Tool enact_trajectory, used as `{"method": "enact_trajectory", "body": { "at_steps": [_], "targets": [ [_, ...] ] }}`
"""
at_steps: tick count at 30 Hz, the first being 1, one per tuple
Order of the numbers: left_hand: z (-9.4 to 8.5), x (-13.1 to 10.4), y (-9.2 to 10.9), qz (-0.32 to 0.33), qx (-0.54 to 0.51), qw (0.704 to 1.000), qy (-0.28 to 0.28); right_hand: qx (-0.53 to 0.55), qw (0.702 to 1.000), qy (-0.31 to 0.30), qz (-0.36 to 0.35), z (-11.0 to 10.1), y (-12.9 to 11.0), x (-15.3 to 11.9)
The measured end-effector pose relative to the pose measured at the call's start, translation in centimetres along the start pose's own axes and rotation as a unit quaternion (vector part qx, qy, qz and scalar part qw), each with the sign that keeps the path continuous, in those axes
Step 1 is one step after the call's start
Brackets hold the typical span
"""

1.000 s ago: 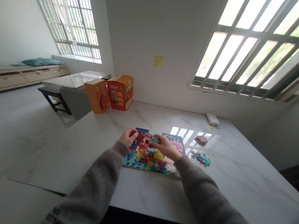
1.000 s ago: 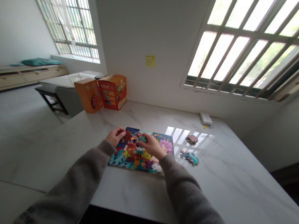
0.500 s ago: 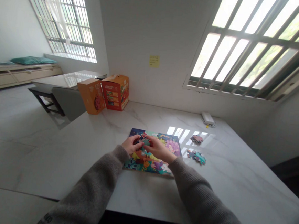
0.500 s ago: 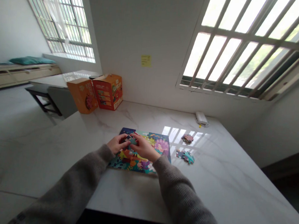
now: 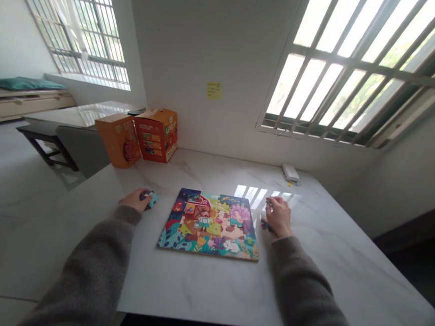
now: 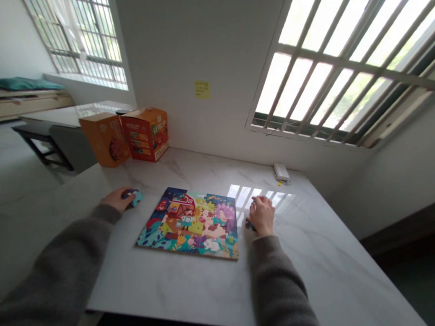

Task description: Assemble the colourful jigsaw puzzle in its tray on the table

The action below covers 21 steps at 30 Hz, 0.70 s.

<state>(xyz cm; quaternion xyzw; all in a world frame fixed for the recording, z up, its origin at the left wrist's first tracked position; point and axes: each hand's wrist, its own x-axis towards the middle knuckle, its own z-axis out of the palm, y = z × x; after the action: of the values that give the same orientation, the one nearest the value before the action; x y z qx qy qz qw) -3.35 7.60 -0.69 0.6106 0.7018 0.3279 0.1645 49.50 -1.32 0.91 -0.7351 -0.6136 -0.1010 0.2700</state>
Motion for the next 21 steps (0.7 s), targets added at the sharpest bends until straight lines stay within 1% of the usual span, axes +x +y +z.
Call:
{"method": "enact_trajectory", "body": {
  "at_steps": [2, 4, 6, 8, 10, 12, 17, 19, 21],
  "targets": [
    [0.2, -0.5, 0.0, -0.002, 0.073, 0.997, 0.029, -0.043, 0.997, 0.011, 0.056, 0.1, 1.6, 0.1],
    [0.3, -0.9, 0.3, 0.008, 0.114, 0.992, 0.045, -0.059, 0.993, 0.013, 0.098, 0.3, 2.5, 0.2],
    [0.3, -1.1, 0.5, 0.016, 0.121, 0.992, 0.044, -0.062, 0.990, 0.004, 0.123, 0.5, 3.0, 0.4],
    [0.2, -1.0, 0.6, 0.011, 0.118, 0.993, 0.025, -0.061, 0.988, -0.010, 0.140, 0.7, 3.1, 0.6],
    [-0.1, -0.6, 0.5, -0.007, 0.119, 0.993, -0.006, -0.060, 0.986, -0.017, 0.153, 0.8, 3.1, 0.8],
    [-0.4, -0.3, 0.4, -0.026, 0.133, 0.991, -0.022, -0.061, 0.985, -0.015, 0.158, 0.8, 3.1, 1.1],
    [-0.8, -0.4, 0.6, -0.037, 0.154, 0.987, -0.004, -0.069, 0.983, -0.004, 0.172, 1.2, 3.5, 1.6],
    [-0.9, -0.6, 0.8, -0.035, 0.128, 0.991, 0.004, -0.070, 0.982, 0.017, 0.173, 1.2, 3.6, 1.6],
    [-1.1, -0.7, 1.0, -0.015, 0.080, 0.997, 0.016, -0.070, 0.983, 0.046, 0.165, 1.0, 3.3, 1.5]
  ]
}}
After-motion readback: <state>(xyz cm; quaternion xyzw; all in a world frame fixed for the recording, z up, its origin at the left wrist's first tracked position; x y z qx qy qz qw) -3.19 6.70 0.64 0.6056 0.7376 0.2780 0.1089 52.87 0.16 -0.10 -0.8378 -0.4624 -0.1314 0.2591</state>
